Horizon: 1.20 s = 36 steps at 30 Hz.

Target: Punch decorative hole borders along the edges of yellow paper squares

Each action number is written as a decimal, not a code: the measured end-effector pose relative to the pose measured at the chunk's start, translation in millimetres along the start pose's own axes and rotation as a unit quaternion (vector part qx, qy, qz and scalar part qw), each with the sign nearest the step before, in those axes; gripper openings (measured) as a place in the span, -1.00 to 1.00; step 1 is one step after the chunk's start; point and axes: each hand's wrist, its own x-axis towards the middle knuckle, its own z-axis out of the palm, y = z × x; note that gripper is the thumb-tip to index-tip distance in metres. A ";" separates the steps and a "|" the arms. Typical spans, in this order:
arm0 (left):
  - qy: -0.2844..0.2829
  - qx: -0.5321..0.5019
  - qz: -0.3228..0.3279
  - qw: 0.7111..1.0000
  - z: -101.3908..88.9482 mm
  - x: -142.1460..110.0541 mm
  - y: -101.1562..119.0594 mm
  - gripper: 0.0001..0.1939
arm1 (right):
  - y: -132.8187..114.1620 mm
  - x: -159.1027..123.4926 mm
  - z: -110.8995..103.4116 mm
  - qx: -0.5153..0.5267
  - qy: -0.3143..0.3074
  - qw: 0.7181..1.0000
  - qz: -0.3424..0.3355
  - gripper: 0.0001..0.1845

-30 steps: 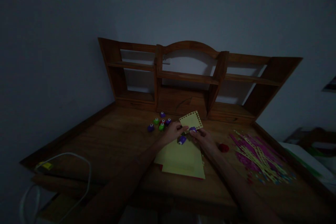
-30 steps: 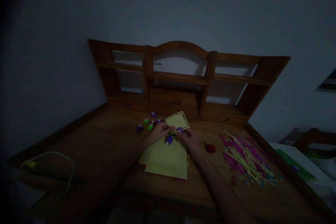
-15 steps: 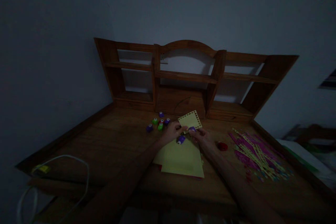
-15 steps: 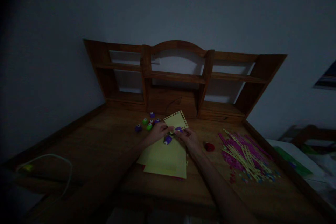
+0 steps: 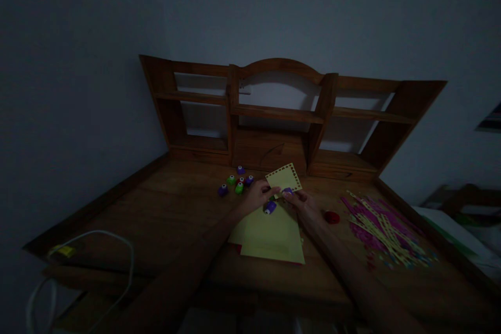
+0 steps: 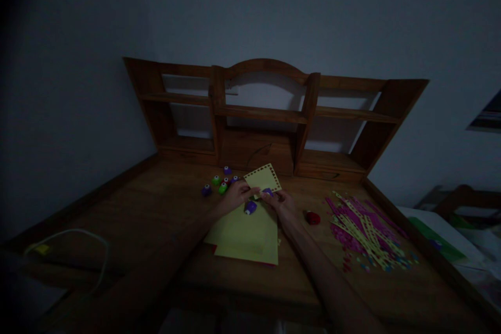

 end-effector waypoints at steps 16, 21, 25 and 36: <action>-0.056 -0.003 -0.014 0.998 3.3 -2.8 12.3 -0.56 | 0.8 -2.9 1.6 0.062 -0.033 0.997 -0.012 -0.60; -0.041 0.027 -0.027 0.998 3.2 -3.5 11.6 -0.50 | -1.5 -4.3 1.6 0.046 -0.029 0.999 -0.002 -0.64; -0.015 0.047 -0.044 0.998 1.2 -3.1 7.8 -0.47 | -3.3 -6.3 4.1 0.006 -0.007 1.000 0.010 -0.59; -0.001 0.046 -0.030 0.998 -4.6 -4.2 17.6 -0.52 | -5.8 -7.8 15.0 -0.012 -0.020 1.000 -0.003 -0.57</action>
